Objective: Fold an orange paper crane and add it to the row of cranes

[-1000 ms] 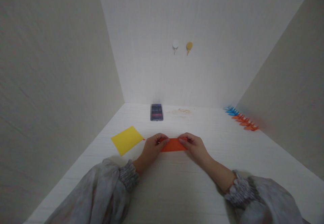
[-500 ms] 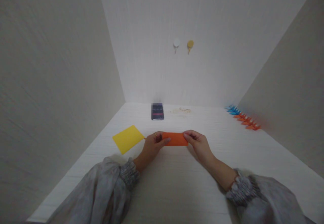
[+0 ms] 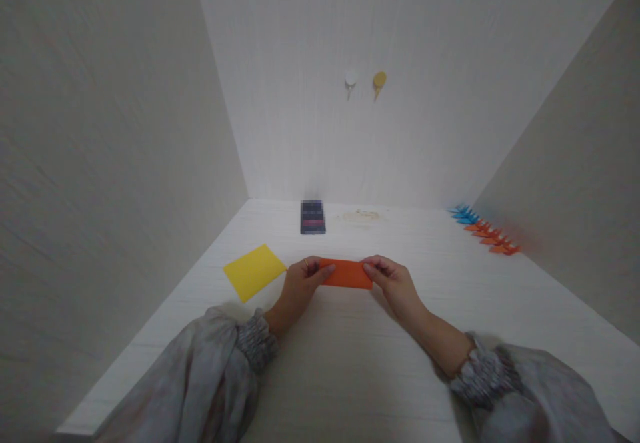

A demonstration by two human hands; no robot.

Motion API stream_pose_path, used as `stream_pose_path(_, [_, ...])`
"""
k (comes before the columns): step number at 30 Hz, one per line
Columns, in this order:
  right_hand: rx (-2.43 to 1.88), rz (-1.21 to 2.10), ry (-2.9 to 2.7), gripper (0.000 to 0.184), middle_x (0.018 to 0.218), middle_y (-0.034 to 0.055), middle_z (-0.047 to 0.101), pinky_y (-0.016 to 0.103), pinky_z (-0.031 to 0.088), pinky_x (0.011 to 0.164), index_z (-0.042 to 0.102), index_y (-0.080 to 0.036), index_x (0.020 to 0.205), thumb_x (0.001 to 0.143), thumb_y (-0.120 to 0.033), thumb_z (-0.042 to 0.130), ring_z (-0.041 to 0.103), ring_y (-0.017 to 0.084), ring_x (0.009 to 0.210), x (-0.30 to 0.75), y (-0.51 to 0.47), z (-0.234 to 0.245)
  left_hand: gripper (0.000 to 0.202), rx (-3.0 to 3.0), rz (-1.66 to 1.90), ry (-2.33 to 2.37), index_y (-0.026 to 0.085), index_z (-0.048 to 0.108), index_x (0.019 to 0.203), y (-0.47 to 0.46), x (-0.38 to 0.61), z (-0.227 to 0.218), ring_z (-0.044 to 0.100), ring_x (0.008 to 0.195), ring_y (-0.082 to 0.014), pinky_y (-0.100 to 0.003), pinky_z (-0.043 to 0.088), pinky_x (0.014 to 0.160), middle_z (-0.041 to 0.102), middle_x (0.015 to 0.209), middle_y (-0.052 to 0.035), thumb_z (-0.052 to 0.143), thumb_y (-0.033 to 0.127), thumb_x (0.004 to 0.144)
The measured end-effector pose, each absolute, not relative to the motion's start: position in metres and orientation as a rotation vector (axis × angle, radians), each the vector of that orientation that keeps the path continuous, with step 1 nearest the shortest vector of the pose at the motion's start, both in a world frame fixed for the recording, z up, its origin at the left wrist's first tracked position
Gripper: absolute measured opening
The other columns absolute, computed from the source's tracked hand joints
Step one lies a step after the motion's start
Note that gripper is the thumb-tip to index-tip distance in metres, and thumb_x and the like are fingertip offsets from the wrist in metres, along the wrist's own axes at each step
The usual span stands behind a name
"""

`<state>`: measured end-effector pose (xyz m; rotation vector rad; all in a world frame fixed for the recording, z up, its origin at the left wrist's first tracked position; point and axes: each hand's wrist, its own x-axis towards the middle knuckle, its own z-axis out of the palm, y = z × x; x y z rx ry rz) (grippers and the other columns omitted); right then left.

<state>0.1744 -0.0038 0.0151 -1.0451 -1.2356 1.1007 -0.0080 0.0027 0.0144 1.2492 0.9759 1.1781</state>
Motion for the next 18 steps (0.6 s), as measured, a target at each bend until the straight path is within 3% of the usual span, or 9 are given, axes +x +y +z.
stream_pose_path(18, [-1.041, 1.102, -1.250, 0.016, 0.068, 0.0014, 0.061, 0.027, 0.040, 0.064, 0.064, -0.018, 0.070, 0.066, -0.034, 0.063, 0.052, 0.014, 0.065, 0.1717, -0.0070, 0.0198, 0.023, 1.281, 1.202, 0.969, 0.013, 0.060, 0.071, 0.0032, -0.0077, 0.0150, 0.052, 0.056, -0.0091, -0.021, 0.039, 0.055, 0.060, 0.063, 0.0003, 0.061, 0.036, 0.068])
